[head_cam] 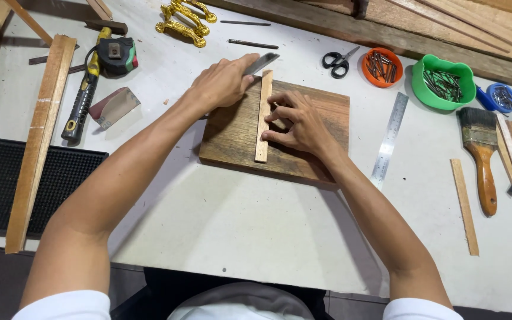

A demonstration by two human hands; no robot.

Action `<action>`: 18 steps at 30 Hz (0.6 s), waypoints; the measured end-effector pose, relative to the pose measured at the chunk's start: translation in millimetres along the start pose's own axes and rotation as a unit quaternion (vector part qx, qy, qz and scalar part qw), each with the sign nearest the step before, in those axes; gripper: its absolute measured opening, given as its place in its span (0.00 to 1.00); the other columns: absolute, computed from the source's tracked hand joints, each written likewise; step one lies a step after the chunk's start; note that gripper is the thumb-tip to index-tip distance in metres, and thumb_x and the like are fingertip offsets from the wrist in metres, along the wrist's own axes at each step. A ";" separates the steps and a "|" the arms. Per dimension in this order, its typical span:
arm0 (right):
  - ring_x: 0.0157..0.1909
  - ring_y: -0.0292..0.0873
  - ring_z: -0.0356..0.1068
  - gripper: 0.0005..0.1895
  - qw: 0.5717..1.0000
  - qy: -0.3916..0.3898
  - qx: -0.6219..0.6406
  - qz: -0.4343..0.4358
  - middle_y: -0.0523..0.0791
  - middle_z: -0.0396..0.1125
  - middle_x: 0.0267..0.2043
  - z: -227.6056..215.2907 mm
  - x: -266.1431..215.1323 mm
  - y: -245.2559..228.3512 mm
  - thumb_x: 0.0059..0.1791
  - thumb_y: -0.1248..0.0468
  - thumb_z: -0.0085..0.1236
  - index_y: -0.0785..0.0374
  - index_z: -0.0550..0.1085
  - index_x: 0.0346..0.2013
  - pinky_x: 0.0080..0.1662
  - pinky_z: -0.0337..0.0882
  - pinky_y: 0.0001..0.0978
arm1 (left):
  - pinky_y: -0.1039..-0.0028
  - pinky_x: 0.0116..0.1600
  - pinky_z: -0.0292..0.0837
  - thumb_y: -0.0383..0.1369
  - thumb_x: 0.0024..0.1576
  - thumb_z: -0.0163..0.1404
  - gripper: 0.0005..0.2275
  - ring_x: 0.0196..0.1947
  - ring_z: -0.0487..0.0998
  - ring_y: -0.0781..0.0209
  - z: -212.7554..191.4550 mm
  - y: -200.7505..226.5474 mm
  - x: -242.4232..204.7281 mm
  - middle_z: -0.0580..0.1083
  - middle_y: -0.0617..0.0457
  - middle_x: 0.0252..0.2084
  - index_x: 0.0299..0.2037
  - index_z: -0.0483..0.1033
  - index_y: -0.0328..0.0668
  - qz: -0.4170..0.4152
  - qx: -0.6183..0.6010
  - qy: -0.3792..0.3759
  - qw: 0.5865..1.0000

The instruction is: Measuring thin wood strips with a metal ruler and shaving them down using a utility knife on a wooden block.

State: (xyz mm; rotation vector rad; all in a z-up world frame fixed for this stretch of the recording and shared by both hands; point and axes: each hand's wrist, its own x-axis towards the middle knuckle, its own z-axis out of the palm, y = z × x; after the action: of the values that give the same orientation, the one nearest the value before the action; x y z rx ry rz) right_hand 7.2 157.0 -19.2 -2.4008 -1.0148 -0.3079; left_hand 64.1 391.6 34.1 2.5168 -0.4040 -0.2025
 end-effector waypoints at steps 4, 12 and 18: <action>0.58 0.42 0.64 0.23 1.000 0.004 0.005 0.007 0.40 0.69 0.57 -2.8 1.2 -4.5 0.39 0.38 0.70 0.51 0.82 0.35 0.61 0.66 0.41 | 0.64 0.27 0.73 0.37 0.69 0.34 0.19 0.20 0.70 0.63 23.8 0.5 26.7 0.75 0.51 0.26 0.71 0.61 0.58 -0.019 0.027 -0.038 0.999; 0.58 0.41 0.65 0.22 1.000 -0.005 -0.005 0.017 0.39 0.69 0.57 -5.6 1.8 -7.4 0.40 0.39 0.70 0.51 0.82 0.34 0.60 0.66 0.40 | 0.70 0.19 0.71 0.34 0.69 0.32 0.18 0.15 0.68 0.62 45.3 -4.6 30.2 0.74 0.47 0.24 0.68 0.64 0.55 0.010 0.050 -0.033 0.998; 0.58 0.41 0.65 0.22 1.000 -0.004 -0.014 0.022 0.39 0.69 0.58 -1.6 -1.3 -5.0 0.41 0.39 0.70 0.51 0.82 0.36 0.60 0.65 0.40 | 0.72 0.18 0.70 0.33 0.69 0.32 0.17 0.14 0.68 0.61 35.7 3.7 28.0 0.73 0.47 0.24 0.67 0.66 0.54 0.006 0.103 -0.048 0.994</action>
State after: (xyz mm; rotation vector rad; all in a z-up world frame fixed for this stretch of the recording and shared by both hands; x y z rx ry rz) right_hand 2.7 158.3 -16.5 -2.4477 -0.9661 -0.3002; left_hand 81.4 360.9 5.3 2.7130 -0.5012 -0.2914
